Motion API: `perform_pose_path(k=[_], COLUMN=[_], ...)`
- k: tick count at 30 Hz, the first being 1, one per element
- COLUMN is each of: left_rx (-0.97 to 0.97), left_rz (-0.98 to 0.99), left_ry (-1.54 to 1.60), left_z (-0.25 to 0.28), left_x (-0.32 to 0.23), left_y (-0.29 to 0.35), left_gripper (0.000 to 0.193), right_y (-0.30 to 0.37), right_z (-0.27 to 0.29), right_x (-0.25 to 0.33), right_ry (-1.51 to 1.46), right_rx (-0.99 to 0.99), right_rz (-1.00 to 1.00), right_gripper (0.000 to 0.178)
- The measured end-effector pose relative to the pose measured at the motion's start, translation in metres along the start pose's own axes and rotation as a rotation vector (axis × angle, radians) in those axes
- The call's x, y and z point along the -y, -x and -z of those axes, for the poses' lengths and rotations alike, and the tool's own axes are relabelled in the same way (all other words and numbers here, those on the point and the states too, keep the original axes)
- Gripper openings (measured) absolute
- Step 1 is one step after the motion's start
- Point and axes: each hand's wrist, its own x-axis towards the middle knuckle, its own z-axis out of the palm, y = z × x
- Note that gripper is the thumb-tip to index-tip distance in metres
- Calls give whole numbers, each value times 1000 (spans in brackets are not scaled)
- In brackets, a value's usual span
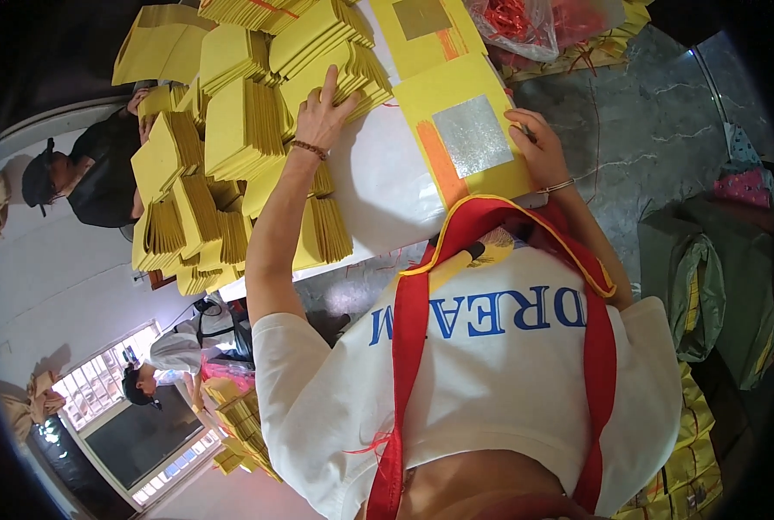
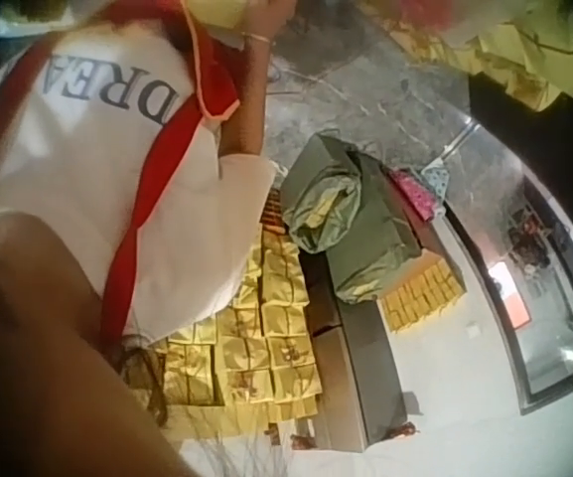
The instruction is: Folding sheets of yellow paper with silver foil centers, typically used as joss paper.
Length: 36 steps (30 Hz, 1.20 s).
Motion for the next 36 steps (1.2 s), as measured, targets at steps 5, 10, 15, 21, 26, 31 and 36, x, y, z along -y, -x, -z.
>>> perform_pose_path(k=[5,10,15,21,26,31,36], left_rx=[-6,14,-58,-38,-85,52,45], left_rz=[51,74,62,83,126,147,132], left_ry=[63,17,-3,-20,-62,43,87], left_z=[12,13,10,8,-2,15,11], left_x=[-13,-15,-16,-22,-22,-20,-32], left_y=[-5,-1,0,-4,-4,7,-5], left_gripper=[42,36,36,36,27,22,18], right_y=[1,6,5,5,-6,-13,-3], right_z=[0,-2,-1,5,3,-7,13], right_x=[-2,-2,-2,-2,-8,-11,-24], right_ry=[-26,-22,-7,-3,33,52,139], right_rx=[6,14,11,44,49,63,90], right_rz=[-32,-13,26,31,61,112,136], right_gripper=[24,24,22,22,21,21,21])
